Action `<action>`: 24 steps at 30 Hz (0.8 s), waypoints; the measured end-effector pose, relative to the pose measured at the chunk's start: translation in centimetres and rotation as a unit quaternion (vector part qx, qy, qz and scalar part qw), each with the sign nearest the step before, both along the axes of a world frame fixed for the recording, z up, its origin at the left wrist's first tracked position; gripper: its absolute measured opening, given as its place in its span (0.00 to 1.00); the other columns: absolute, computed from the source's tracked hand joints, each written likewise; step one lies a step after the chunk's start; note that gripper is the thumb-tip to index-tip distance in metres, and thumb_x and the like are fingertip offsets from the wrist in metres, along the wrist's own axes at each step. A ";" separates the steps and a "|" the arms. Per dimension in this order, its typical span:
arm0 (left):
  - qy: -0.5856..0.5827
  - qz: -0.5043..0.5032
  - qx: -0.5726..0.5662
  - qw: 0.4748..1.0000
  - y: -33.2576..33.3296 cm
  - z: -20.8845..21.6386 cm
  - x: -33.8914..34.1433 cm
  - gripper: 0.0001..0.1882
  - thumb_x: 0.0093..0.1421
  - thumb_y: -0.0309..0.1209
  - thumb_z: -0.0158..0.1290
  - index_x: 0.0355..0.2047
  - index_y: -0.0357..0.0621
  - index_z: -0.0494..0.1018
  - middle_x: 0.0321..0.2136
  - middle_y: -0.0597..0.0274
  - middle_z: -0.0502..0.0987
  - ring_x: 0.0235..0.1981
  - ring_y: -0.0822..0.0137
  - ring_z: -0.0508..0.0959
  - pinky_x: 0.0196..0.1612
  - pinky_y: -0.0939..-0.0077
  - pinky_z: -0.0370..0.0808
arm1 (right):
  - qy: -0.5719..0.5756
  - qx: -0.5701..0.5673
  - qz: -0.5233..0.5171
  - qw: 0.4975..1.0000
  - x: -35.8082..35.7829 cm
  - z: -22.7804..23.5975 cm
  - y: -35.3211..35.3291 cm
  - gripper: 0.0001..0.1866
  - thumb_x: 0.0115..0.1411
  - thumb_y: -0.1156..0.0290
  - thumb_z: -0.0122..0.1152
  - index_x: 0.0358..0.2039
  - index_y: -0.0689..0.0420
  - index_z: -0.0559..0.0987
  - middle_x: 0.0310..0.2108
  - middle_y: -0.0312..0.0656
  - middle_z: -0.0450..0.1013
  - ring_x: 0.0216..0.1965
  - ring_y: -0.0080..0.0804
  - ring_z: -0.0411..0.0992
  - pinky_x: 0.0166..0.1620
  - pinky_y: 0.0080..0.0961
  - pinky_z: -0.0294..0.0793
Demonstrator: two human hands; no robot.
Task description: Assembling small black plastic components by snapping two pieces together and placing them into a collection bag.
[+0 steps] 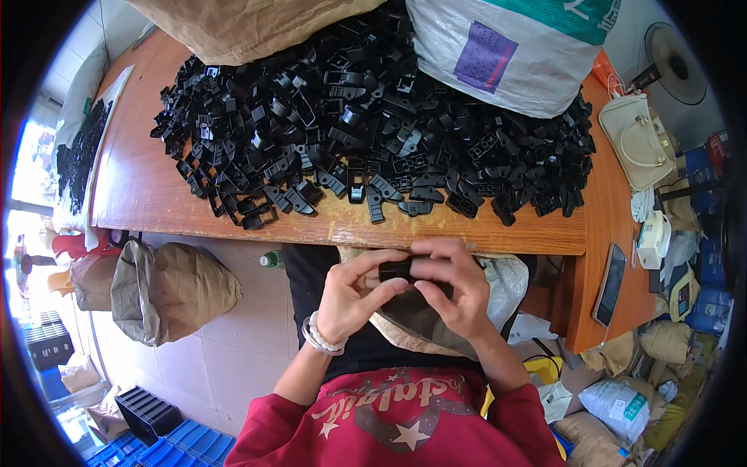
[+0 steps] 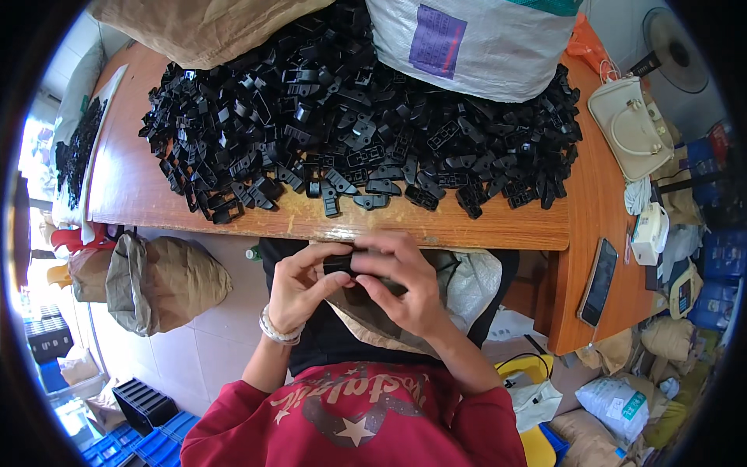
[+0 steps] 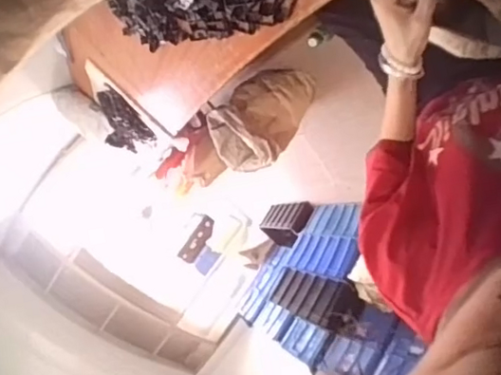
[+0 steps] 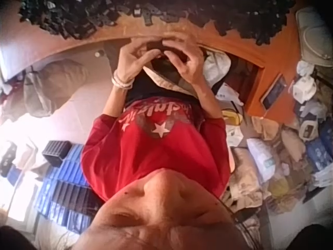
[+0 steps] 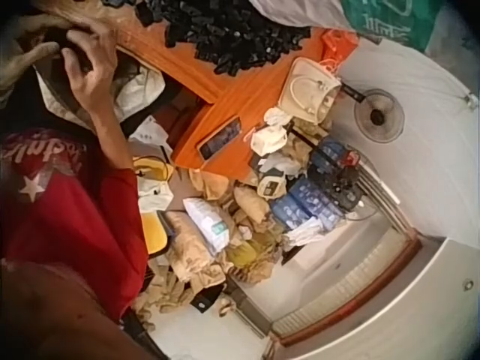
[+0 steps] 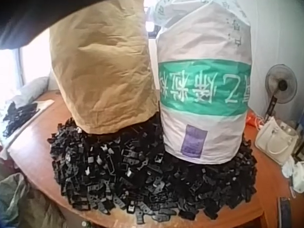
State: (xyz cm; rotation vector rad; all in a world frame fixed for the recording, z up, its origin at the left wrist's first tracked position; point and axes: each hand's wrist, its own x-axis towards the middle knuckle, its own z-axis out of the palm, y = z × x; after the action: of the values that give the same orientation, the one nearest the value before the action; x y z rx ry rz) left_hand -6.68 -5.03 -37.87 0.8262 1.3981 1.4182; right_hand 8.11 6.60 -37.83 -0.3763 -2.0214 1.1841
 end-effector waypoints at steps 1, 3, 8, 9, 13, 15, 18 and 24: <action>0.065 0.006 0.029 0.997 0.1 0.0 0.2 0.18 0.55 0.21 0.59 0.47 0.33 0.73 0.30 0.61 0.81 0.30 0.78 0.80 0.31 0.87 0.74 | -0.011 -0.096 -0.028 0.995 -0.1 0.7 -0.6 0.15 0.51 0.81 0.64 0.41 0.62 0.78 0.44 0.44 0.74 0.41 0.35 0.71 0.44 0.28 0.70; 0.134 0.040 0.079 0.987 0.5 0.9 0.7 0.17 0.55 0.21 0.58 0.46 0.35 0.73 0.31 0.60 0.81 0.30 0.75 0.81 0.31 0.85 0.75 | -0.044 -0.153 0.002 0.987 0.3 0.1 -0.5 0.18 0.53 0.78 0.63 0.46 0.64 0.76 0.44 0.44 0.73 0.41 0.33 0.71 0.45 0.26 0.70; 0.237 0.020 0.049 0.970 0.6 0.8 0.3 0.17 0.53 0.22 0.59 0.44 0.36 0.74 0.36 0.52 0.80 0.34 0.67 0.82 0.35 0.79 0.77 | -0.098 -0.104 0.017 0.990 0.9 -0.2 0.2 0.17 0.52 0.76 0.66 0.44 0.64 0.77 0.39 0.45 0.73 0.39 0.34 0.72 0.42 0.25 0.71; 0.236 0.009 0.066 0.969 0.7 0.0 -0.3 0.16 0.53 0.22 0.59 0.44 0.36 0.74 0.35 0.54 0.80 0.35 0.67 0.82 0.36 0.78 0.77 | -0.097 -0.103 0.019 0.990 1.0 0.0 0.7 0.17 0.52 0.76 0.66 0.44 0.64 0.77 0.39 0.45 0.73 0.39 0.34 0.72 0.42 0.25 0.71; 0.291 0.180 0.020 0.939 2.8 -1.7 -2.7 0.06 0.56 0.27 0.58 0.30 0.35 0.76 0.24 0.56 0.77 0.22 0.66 0.77 0.27 0.74 0.72 | -0.134 0.075 -0.036 0.987 -0.1 -0.4 2.2 0.11 0.52 0.78 0.64 0.38 0.62 0.78 0.35 0.43 0.72 0.36 0.39 0.71 0.38 0.28 0.70; 0.317 0.214 -0.045 0.923 4.6 -2.3 -3.0 0.09 0.55 0.31 0.59 0.24 0.37 0.77 0.19 0.58 0.76 0.19 0.61 0.76 0.24 0.72 0.69 | -0.126 0.183 -0.169 0.960 -2.1 -0.9 2.6 0.10 0.52 0.78 0.63 0.36 0.61 0.78 0.32 0.41 0.69 0.33 0.39 0.69 0.36 0.33 0.69; 0.361 0.195 -0.089 0.908 5.5 -2.1 -3.0 0.09 0.50 0.31 0.63 0.22 0.38 0.76 0.16 0.60 0.74 0.17 0.65 0.73 0.23 0.73 0.67 | -0.174 0.238 -0.197 0.935 -3.7 -1.5 2.8 0.12 0.49 0.80 0.63 0.35 0.60 0.76 0.34 0.41 0.67 0.35 0.40 0.67 0.37 0.34 0.64; 0.154 0.192 -0.030 0.969 3.8 -3.4 -2.6 0.09 0.51 0.25 0.61 0.20 0.35 0.73 0.15 0.66 0.71 0.15 0.79 0.66 0.20 0.80 0.63 | -0.181 0.230 -0.190 0.937 -3.0 -2.0 1.9 0.16 0.46 0.84 0.65 0.36 0.60 0.74 0.33 0.43 0.68 0.33 0.42 0.67 0.38 0.35 0.66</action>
State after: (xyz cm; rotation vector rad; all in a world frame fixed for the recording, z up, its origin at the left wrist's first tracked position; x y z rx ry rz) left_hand -9.26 -1.21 -41.28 0.7886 1.9101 1.5727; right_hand 5.12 8.46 -39.82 -0.7469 -2.3183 0.4014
